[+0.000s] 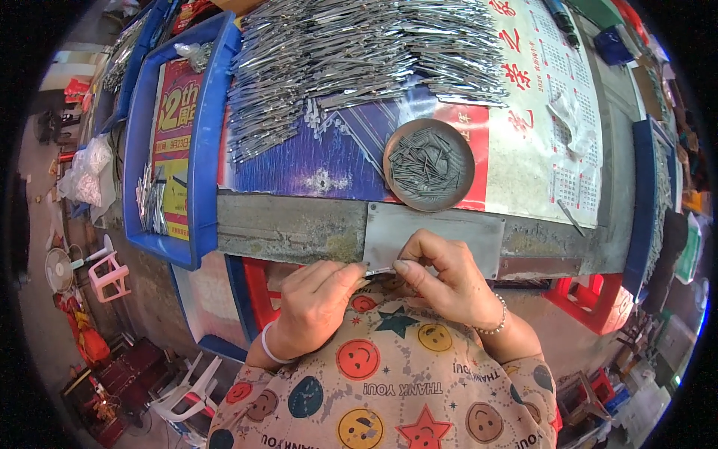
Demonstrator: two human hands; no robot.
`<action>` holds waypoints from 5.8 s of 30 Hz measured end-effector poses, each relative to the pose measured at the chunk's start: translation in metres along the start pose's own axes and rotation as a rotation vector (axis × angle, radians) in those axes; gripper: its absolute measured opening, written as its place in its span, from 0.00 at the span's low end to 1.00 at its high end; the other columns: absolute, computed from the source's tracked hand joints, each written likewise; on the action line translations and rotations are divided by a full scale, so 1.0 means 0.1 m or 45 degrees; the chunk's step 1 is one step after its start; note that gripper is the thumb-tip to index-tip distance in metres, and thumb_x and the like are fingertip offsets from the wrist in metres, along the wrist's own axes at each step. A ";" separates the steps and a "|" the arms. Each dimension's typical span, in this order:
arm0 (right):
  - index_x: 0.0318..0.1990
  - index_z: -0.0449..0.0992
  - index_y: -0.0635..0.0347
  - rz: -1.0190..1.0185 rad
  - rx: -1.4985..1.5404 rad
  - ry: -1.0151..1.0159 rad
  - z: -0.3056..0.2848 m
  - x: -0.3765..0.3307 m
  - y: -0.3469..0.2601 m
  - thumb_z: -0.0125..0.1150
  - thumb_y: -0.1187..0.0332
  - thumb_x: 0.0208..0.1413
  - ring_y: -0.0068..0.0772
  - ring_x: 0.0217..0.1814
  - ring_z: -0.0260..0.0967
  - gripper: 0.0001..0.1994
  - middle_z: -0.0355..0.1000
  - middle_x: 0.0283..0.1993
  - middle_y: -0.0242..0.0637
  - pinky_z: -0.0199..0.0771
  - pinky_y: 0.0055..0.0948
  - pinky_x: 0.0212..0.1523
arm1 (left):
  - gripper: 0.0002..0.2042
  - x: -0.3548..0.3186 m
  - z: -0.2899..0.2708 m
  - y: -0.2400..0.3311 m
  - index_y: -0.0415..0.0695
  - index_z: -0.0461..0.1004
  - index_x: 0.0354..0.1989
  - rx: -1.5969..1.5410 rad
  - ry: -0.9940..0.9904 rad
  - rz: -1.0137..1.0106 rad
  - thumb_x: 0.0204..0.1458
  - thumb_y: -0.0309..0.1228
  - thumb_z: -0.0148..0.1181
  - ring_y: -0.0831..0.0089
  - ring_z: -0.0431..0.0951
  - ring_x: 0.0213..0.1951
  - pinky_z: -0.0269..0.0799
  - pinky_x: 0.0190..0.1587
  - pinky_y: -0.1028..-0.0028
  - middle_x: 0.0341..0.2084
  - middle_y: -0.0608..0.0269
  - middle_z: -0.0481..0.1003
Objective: Assembling small metal rods and fittings manually at a workbench in a workshop.
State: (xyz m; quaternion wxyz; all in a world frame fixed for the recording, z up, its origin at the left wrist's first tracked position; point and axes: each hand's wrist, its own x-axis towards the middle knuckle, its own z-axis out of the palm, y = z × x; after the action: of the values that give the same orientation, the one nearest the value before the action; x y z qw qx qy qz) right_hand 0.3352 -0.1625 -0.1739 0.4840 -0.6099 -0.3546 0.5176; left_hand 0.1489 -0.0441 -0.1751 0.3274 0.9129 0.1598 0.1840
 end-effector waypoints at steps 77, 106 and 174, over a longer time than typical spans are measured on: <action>0.38 0.71 0.67 0.073 0.401 0.047 0.05 0.11 0.11 0.57 0.69 0.60 0.20 0.33 0.69 0.08 0.73 0.32 0.33 0.71 0.21 0.34 | 0.07 0.48 -0.47 -0.74 0.39 0.75 0.34 0.299 0.343 -0.040 0.45 0.20 0.61 0.59 0.77 0.32 0.70 0.35 0.64 0.29 0.55 0.77; 0.34 0.71 0.68 0.117 -0.012 -0.192 0.41 0.17 0.03 0.58 0.73 0.57 0.14 0.26 0.64 0.06 0.69 0.24 0.28 0.65 0.18 0.27 | 0.07 -0.75 -2.03 -1.24 0.39 0.76 0.37 0.288 0.787 -0.782 0.50 0.23 0.59 0.63 0.79 0.34 0.73 0.38 0.70 0.33 0.54 0.78; 0.36 0.70 0.60 -0.368 -0.953 0.000 -0.27 0.02 0.00 0.58 0.70 0.52 0.48 0.35 0.69 0.06 0.68 0.33 0.42 0.69 0.40 0.33 | 0.06 1.24 -0.79 -1.38 0.41 0.67 0.29 1.129 0.164 -0.134 0.46 0.24 0.59 0.58 0.77 0.25 0.74 0.25 0.63 0.31 0.55 0.67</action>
State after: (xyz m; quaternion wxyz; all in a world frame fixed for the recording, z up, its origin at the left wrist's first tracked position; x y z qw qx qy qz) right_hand 0.3617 -0.1670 -0.1744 0.2963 -0.6878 -0.6009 0.2794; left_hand 0.1995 0.1509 -0.1803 -0.0970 0.9423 0.2896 0.1372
